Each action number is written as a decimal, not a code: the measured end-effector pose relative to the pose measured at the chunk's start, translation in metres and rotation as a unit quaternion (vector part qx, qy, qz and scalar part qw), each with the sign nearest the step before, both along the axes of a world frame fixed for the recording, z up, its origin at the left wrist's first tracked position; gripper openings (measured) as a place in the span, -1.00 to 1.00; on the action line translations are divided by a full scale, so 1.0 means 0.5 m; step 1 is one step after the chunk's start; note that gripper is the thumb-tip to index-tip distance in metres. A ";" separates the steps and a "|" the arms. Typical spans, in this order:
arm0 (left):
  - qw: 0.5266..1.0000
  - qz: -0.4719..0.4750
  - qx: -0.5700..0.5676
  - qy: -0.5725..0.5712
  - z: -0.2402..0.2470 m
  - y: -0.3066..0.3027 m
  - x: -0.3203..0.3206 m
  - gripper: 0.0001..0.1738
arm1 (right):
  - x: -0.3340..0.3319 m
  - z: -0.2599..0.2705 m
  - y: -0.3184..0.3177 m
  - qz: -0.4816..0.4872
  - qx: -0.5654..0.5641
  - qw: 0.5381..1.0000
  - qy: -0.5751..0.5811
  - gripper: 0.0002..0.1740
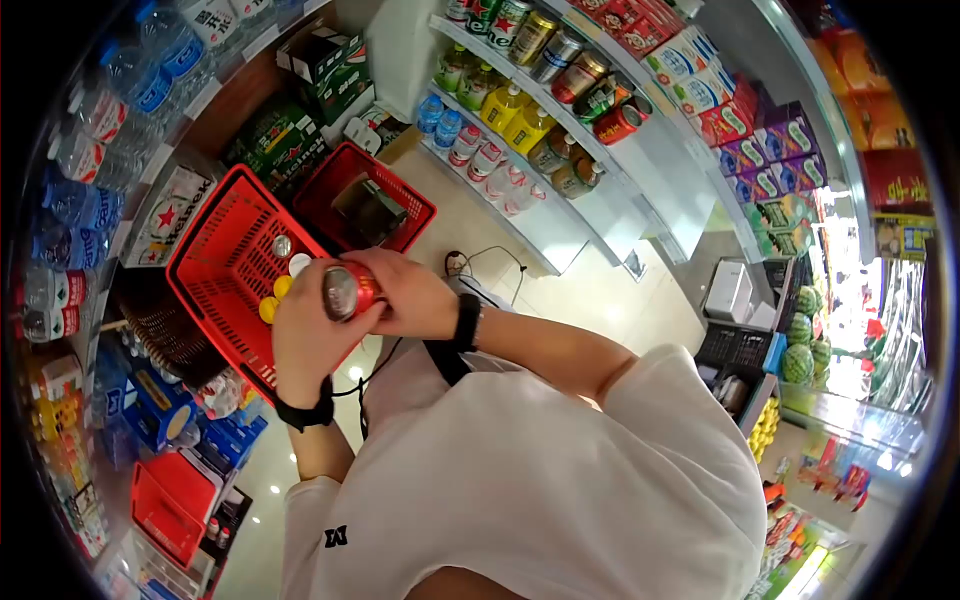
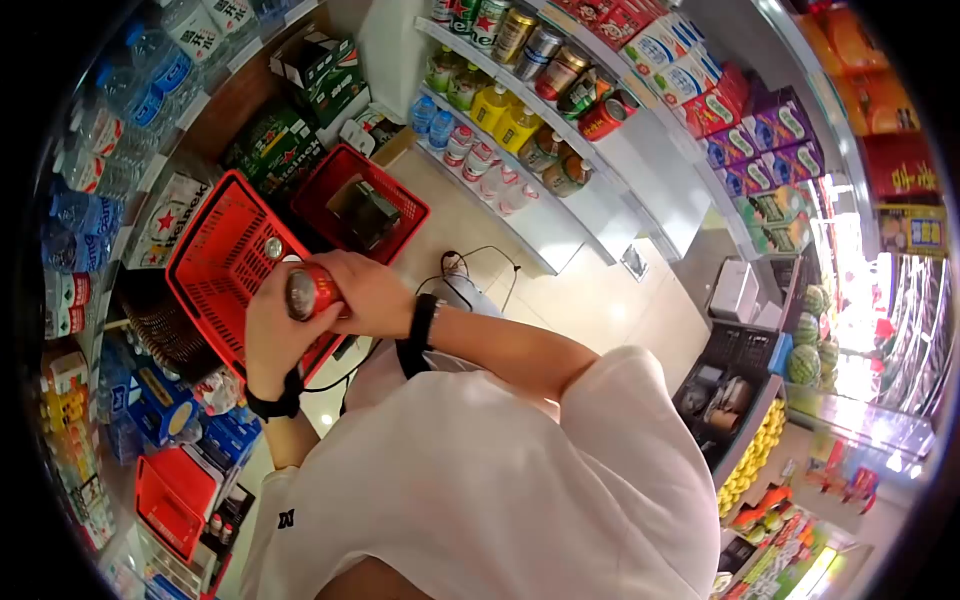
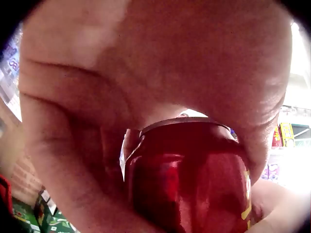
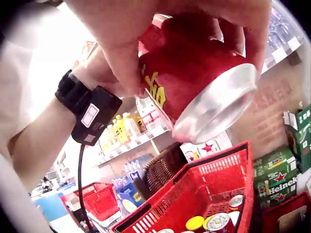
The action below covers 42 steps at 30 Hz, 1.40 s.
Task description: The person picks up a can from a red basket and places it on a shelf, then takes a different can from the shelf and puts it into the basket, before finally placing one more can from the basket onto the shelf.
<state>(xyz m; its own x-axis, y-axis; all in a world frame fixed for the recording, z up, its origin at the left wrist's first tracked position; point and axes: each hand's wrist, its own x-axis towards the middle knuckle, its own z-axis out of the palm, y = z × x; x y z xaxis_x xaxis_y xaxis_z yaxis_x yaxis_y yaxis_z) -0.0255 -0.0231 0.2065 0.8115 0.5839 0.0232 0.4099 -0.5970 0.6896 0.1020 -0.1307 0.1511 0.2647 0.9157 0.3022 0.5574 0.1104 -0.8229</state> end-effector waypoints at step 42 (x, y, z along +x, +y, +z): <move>0.985 -0.014 -0.157 0.075 -0.138 0.015 0.165 -0.61 | 0.848 -0.245 -0.474 -0.557 -0.021 0.830 0.001 -0.08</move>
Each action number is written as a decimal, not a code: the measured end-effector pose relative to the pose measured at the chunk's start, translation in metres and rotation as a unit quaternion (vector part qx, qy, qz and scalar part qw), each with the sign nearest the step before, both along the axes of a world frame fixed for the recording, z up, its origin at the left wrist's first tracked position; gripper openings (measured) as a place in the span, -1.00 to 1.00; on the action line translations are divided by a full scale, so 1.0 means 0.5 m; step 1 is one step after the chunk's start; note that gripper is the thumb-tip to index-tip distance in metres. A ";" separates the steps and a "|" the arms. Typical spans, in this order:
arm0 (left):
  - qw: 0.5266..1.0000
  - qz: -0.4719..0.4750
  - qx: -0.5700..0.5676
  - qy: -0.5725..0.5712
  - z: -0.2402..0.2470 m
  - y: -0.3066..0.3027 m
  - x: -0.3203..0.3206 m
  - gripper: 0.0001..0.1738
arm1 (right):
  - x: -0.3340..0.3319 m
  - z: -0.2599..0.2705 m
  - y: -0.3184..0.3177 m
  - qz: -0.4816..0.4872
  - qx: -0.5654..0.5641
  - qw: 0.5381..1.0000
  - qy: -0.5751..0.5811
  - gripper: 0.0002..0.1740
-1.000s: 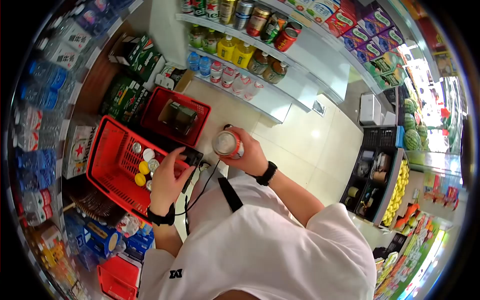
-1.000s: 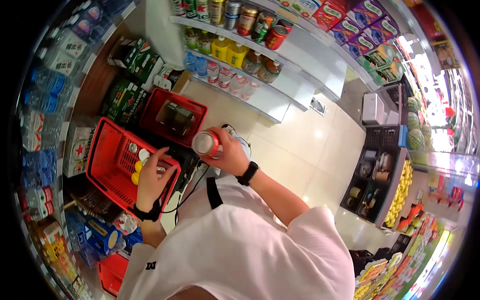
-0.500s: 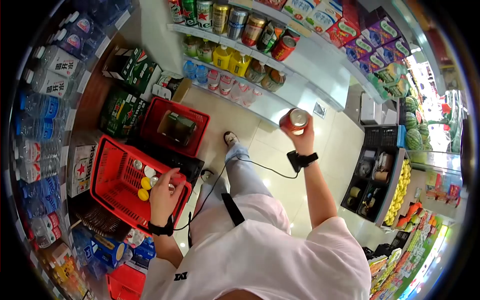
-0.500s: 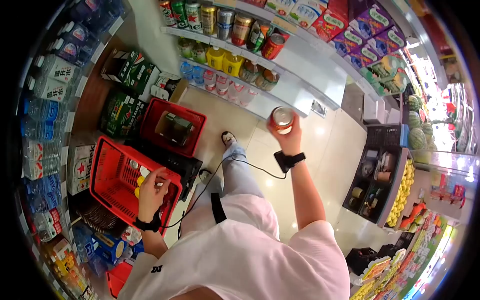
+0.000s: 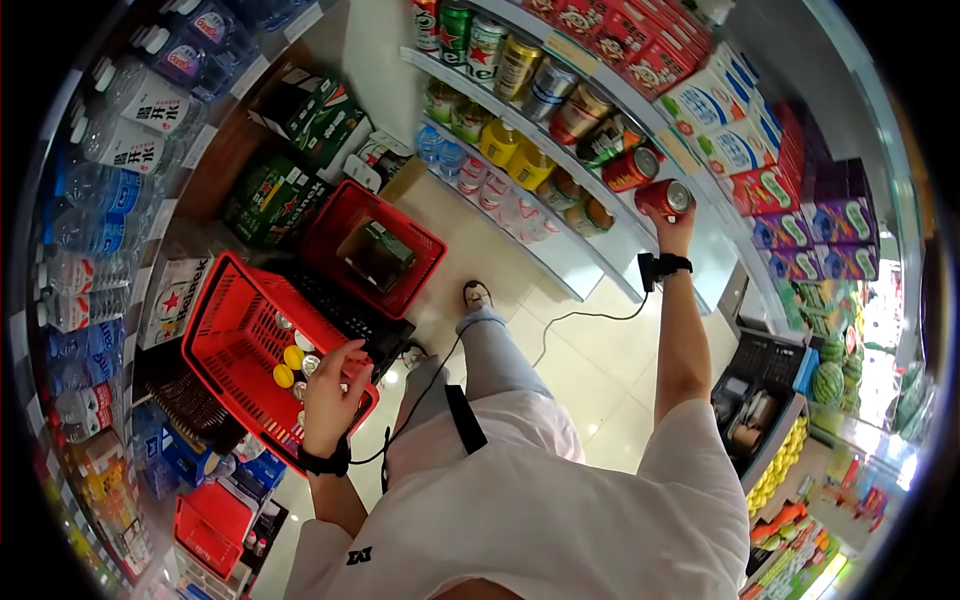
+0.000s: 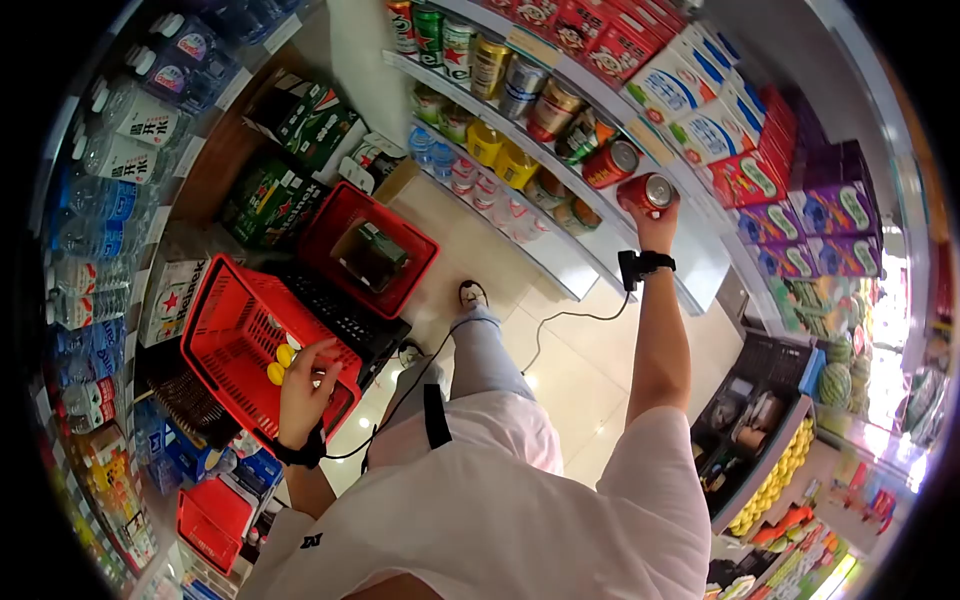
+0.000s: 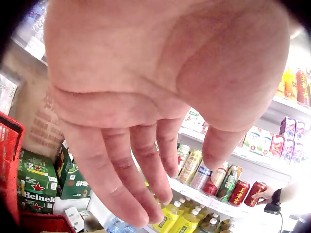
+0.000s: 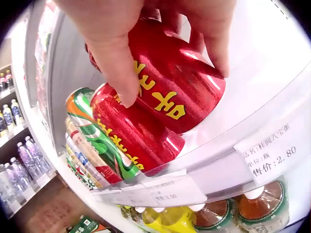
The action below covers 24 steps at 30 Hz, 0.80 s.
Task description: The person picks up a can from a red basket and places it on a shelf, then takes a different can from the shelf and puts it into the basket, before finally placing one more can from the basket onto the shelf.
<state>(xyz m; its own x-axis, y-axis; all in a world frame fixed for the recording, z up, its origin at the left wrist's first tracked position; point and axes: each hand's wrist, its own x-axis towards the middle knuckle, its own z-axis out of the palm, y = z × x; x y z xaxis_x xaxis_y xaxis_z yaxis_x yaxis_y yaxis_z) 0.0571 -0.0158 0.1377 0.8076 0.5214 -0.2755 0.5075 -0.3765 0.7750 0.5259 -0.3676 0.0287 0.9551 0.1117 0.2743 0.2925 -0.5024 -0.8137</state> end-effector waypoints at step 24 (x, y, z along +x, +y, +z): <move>0.988 0.125 0.090 -0.019 -0.021 0.030 -0.139 -0.64 | 0.135 -0.160 -0.078 0.057 -0.061 0.996 0.041 -0.29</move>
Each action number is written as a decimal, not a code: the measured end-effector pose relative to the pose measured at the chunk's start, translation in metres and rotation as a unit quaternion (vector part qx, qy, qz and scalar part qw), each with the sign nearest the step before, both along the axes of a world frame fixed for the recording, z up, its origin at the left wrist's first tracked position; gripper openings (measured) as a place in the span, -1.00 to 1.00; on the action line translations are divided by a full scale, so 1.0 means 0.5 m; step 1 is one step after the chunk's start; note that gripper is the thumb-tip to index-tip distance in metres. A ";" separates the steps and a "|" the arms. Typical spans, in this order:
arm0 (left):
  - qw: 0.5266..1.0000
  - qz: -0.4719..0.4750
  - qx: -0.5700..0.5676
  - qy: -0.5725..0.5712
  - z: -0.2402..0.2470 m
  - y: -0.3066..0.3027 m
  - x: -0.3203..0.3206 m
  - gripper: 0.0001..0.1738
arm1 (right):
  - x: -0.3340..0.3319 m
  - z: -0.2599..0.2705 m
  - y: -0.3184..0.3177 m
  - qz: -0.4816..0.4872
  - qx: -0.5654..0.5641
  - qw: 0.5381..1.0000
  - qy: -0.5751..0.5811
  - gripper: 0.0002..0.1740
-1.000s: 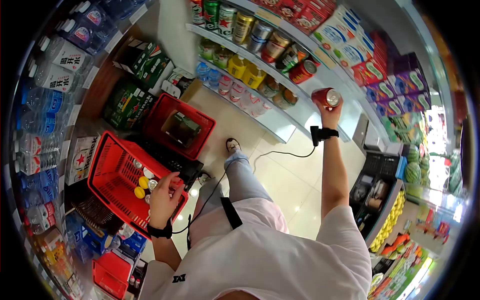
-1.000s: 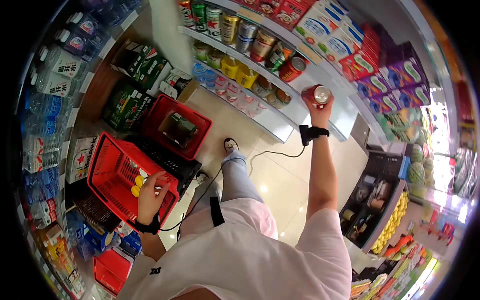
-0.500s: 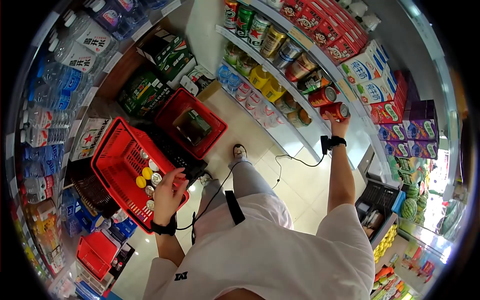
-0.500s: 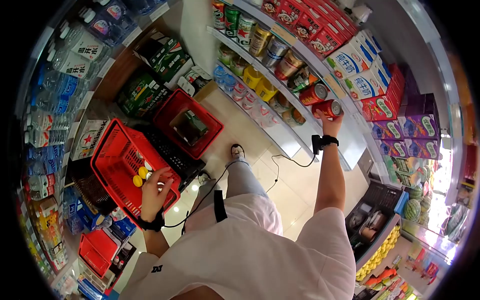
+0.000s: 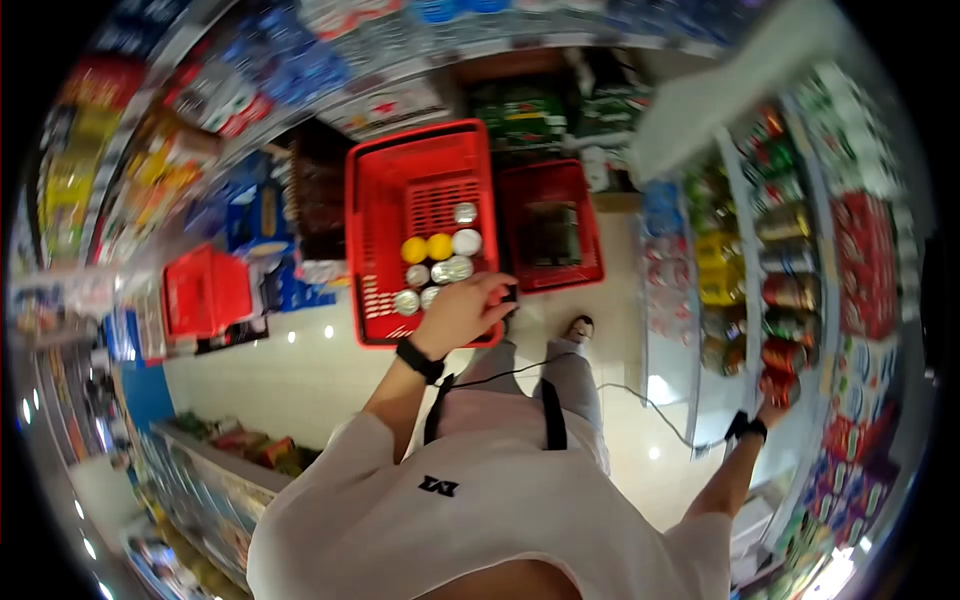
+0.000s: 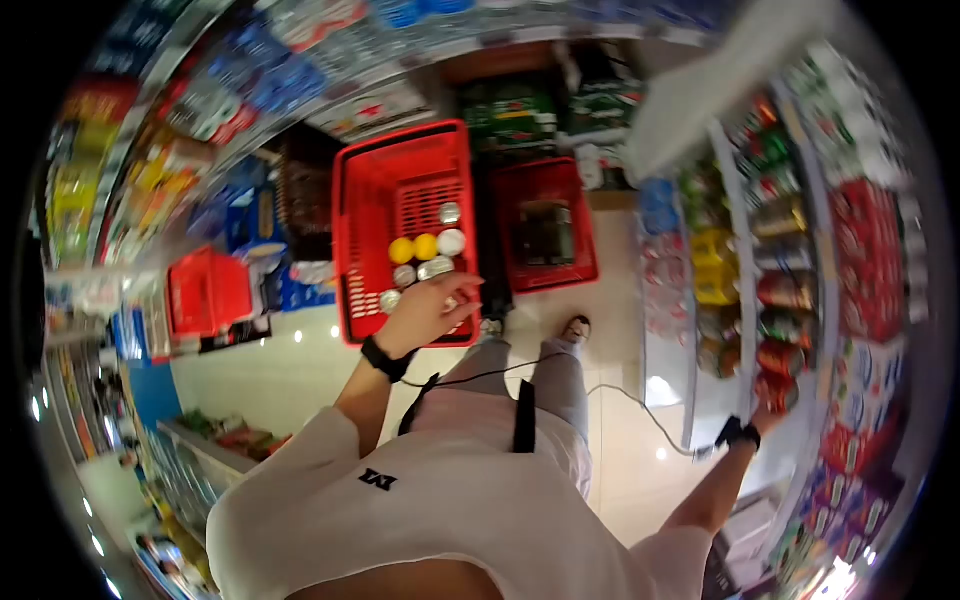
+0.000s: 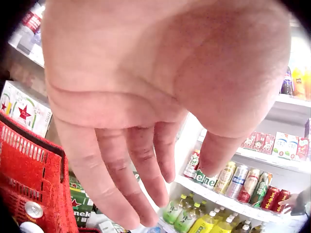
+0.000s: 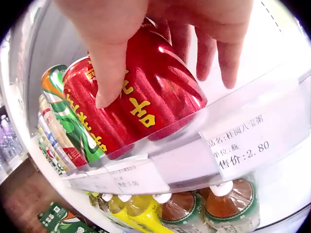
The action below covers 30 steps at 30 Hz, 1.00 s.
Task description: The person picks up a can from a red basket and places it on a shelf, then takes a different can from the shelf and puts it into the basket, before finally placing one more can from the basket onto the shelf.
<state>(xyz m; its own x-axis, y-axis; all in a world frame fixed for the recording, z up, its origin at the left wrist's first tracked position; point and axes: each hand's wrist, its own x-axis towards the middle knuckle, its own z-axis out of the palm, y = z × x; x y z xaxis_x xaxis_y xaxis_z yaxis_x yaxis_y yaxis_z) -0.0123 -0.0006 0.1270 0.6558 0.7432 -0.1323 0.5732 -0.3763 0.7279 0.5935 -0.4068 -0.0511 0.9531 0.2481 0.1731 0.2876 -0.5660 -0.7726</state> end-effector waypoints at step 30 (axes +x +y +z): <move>0.965 0.130 -0.114 0.198 -0.541 0.430 -0.123 0.09 | -0.792 -0.101 0.022 -0.093 -0.146 0.953 0.249 -0.40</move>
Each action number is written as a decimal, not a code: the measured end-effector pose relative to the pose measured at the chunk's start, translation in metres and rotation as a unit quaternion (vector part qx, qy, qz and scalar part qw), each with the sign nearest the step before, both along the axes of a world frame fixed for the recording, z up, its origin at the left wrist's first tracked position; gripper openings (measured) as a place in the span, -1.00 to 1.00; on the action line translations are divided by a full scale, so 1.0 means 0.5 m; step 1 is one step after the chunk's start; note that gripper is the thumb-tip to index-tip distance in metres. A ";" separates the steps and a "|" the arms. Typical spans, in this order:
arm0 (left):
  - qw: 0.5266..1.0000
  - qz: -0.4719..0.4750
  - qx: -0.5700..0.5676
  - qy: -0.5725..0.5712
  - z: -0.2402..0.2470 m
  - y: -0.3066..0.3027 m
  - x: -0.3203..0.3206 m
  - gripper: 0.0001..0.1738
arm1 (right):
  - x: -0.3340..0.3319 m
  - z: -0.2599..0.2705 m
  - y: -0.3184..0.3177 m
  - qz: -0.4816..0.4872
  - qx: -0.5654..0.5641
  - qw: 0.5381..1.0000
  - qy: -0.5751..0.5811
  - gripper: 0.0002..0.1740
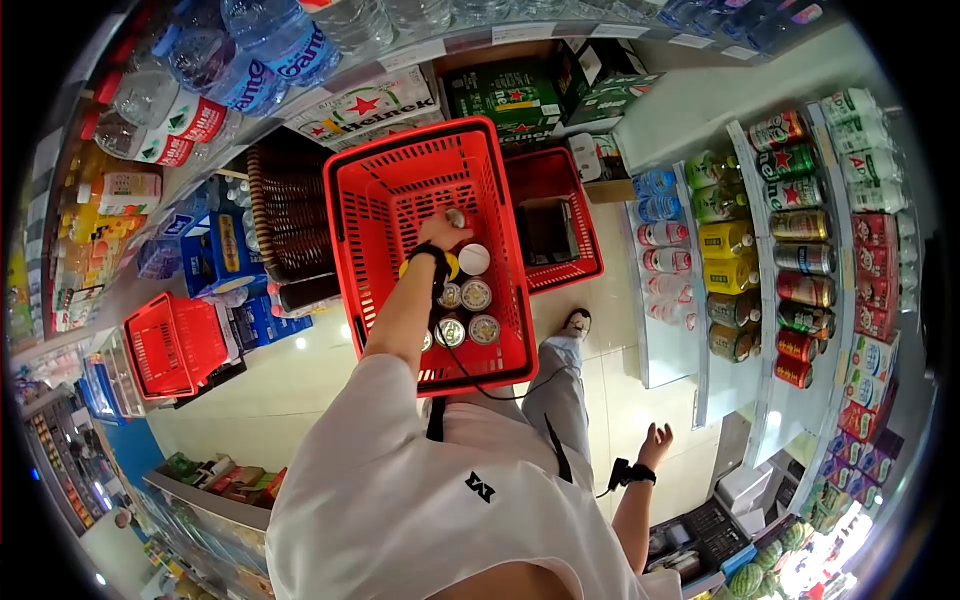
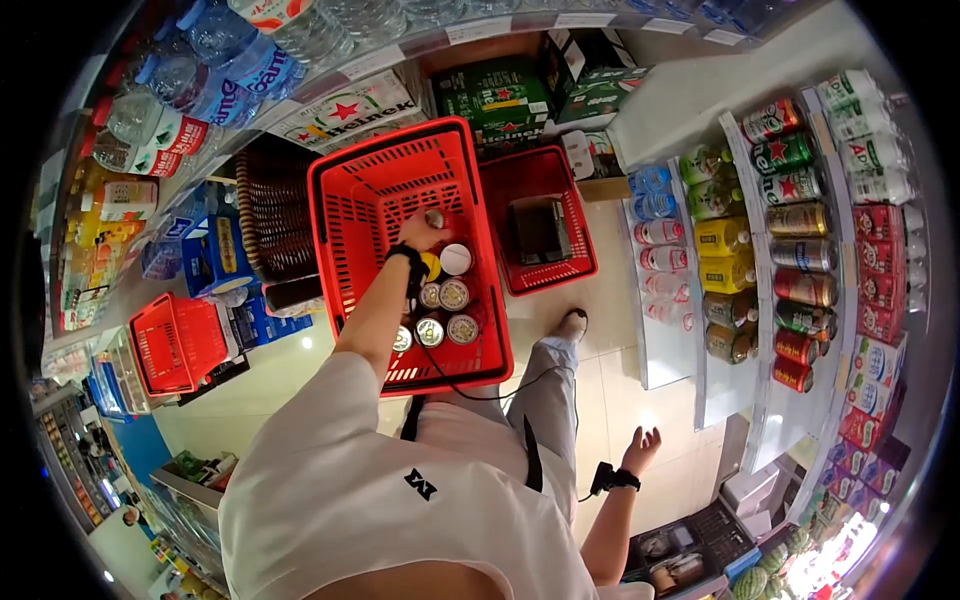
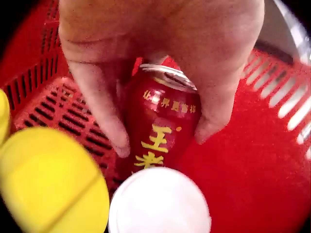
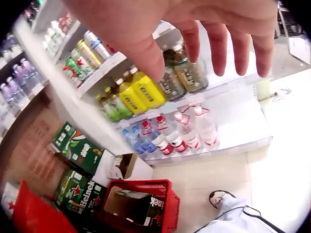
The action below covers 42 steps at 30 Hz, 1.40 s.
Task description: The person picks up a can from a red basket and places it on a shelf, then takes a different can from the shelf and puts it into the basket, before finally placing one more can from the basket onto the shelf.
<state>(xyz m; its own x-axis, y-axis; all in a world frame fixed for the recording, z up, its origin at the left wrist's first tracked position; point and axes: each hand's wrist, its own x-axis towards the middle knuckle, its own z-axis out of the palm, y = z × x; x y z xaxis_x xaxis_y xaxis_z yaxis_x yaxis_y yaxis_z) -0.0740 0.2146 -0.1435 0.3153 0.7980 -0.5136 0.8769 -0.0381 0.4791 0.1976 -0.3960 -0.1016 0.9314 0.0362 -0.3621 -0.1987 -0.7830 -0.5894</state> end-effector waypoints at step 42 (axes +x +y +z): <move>0.952 -0.172 -0.027 -0.252 0.499 -0.678 0.457 -0.68 | 0.643 0.252 -0.147 0.000 0.250 0.922 -0.295 -0.10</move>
<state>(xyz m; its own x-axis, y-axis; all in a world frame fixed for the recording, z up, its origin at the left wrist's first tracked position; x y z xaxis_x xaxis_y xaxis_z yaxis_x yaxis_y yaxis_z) 0.1545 -0.1246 0.1058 0.7710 0.5788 -0.2655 0.4747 -0.2446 0.8455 0.5193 -0.4696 0.0247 0.9610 0.0618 0.2697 0.2723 -0.3838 -0.8823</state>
